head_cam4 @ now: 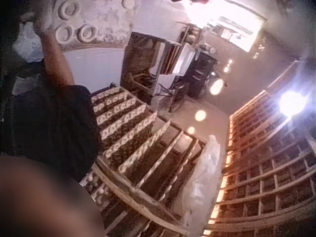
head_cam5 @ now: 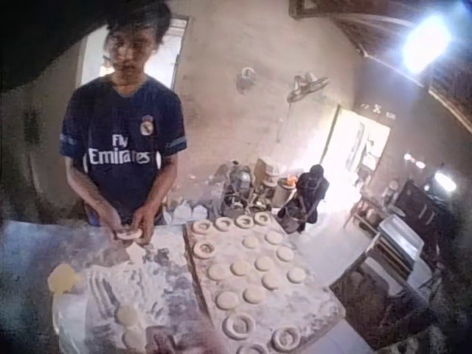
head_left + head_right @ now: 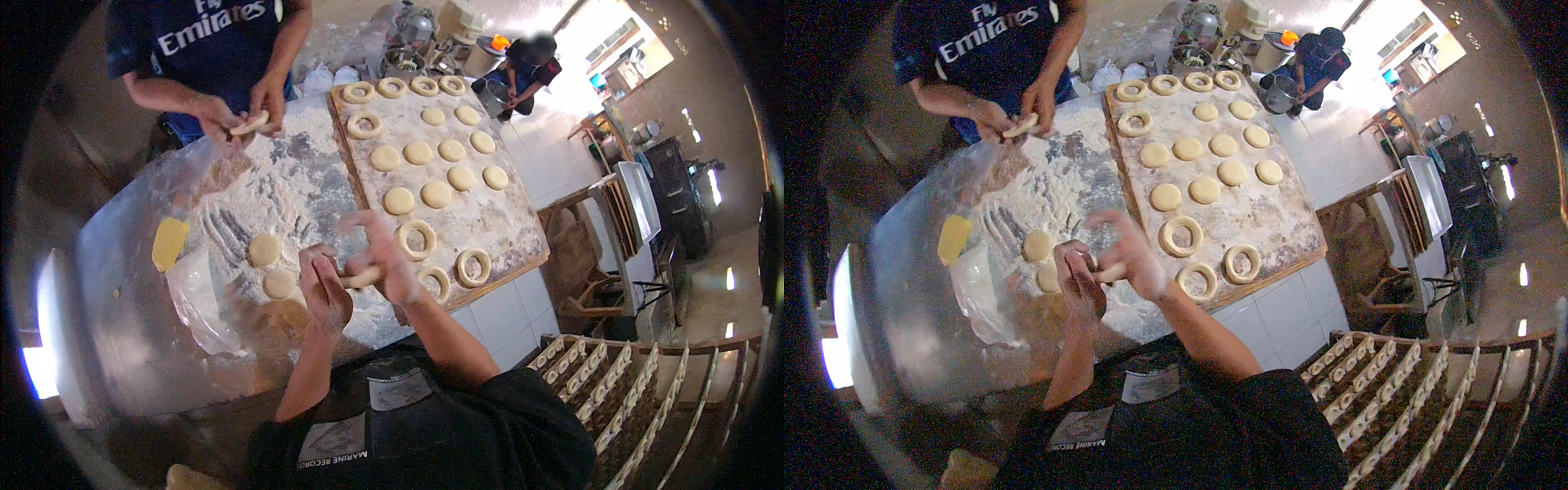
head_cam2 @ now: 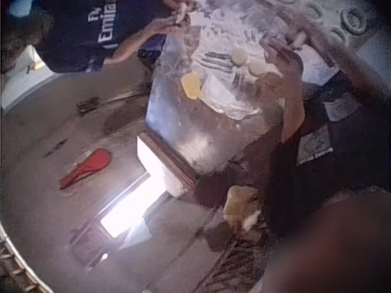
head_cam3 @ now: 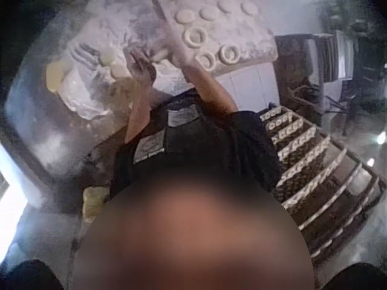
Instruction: The person shapes dough pieces into ring shapes by hand and places them on a wooden board. They then carry the board to a wooden rack and place it on a shelf among other boards of dough.
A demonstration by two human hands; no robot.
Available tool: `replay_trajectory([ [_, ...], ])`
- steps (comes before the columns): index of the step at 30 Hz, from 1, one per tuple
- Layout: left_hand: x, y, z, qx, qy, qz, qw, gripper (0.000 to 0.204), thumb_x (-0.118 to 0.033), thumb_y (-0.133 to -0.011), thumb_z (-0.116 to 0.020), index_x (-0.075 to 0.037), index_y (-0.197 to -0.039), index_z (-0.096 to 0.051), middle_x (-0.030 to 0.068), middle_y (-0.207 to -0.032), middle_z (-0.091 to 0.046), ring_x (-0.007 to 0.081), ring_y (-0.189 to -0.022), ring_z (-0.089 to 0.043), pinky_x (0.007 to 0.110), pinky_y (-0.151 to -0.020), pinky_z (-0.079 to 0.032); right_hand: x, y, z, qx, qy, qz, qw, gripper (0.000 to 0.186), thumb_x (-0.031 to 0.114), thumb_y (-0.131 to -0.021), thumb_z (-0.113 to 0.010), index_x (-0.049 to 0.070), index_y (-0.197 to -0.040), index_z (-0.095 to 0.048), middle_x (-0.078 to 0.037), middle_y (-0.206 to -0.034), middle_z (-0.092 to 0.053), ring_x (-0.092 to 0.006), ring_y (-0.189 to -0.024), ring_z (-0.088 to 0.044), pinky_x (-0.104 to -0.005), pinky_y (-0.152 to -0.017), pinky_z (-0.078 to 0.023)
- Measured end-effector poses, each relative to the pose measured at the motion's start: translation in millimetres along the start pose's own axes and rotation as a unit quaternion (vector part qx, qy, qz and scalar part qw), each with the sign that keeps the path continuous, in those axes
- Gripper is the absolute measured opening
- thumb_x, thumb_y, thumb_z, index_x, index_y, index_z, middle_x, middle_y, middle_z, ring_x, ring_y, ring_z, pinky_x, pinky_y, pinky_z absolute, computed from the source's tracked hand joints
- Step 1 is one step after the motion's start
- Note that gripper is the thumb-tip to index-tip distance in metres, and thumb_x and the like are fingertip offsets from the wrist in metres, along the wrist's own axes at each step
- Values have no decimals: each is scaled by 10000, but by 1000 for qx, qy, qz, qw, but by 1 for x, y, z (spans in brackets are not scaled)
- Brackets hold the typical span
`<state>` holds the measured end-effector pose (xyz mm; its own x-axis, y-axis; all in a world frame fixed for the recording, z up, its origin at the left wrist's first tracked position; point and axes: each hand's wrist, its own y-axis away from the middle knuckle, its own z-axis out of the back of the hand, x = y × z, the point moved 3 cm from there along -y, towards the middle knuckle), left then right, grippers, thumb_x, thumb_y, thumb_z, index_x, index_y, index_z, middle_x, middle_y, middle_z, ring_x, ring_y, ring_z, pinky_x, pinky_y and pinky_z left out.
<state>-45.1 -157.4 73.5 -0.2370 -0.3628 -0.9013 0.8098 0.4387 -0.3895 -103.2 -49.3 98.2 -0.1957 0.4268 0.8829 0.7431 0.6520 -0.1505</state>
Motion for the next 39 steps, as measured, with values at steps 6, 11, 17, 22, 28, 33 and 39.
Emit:
replay_trajectory([
  [6,-32,0,-61,47,-14,61,997,199,-166,-1000,-375,-21,-995,-511,169,-876,-592,325,-779,-599,389,-724,-473,36,38,45,-43,256,42,965,603,586,-934,-401,106,-1293,-338,-146,-897,-671,-239,-708,-666,-350,-672,-523],
  [11,-56,0,-122,62,-52,-45,996,214,-197,-1005,-372,-55,-1030,-530,161,-808,-606,313,-722,-646,401,-635,-491,71,56,86,-121,201,30,972,532,406,-932,-484,116,-1344,-311,-96,-832,-625,-196,-735,-638,-320,-728,-523],
  [17,-56,13,-186,122,41,53,990,237,-251,-1023,-364,-61,-1046,-505,151,-766,-606,309,-716,-649,397,-623,-490,77,81,151,-116,37,72,990,463,403,-959,-424,118,-1312,-328,-51,-597,-546,-216,-525,-570,-291,-503,-443],
  [22,-69,19,-211,153,-87,48,983,231,-274,-1024,-362,-67,-1059,-459,197,-821,-627,403,-781,-647,458,-647,-494,91,98,178,-99,-170,142,970,506,482,-960,-399,99,-1285,-348,-12,-517,-460,-110,-427,-402,-242,-428,-310],
  [28,-79,11,-237,163,-71,66,982,211,-248,-1011,-368,-60,-1046,-460,237,-783,-618,461,-778,-617,509,-640,-464,103,108,205,-206,-24,32,978,606,573,-963,-265,72,-1286,-372,-70,-565,-548,-160,-497,-562,-231,-500,-457],
  [33,-62,5,-241,151,-97,115,977,292,-315,-1019,-328,-55,-1069,-450,268,-802,-615,492,-800,-599,543,-667,-441,99,95,224,-188,87,-85,975,498,467,-996,-326,135,-1366,-335,-7,-612,-453,-107,-482,-424,-249,-432,-353],
  [39,-44,-7,-254,143,-139,195,960,544,-464,-1008,-298,0,-1266,-417,318,-1195,-509,450,-1145,-502,496,-990,-364,100,82,238,-117,22,-238,964,607,507,-952,-466,100,-1382,-333,-82,-796,-509,-163,-647,-499,-319,-612,-437],
])
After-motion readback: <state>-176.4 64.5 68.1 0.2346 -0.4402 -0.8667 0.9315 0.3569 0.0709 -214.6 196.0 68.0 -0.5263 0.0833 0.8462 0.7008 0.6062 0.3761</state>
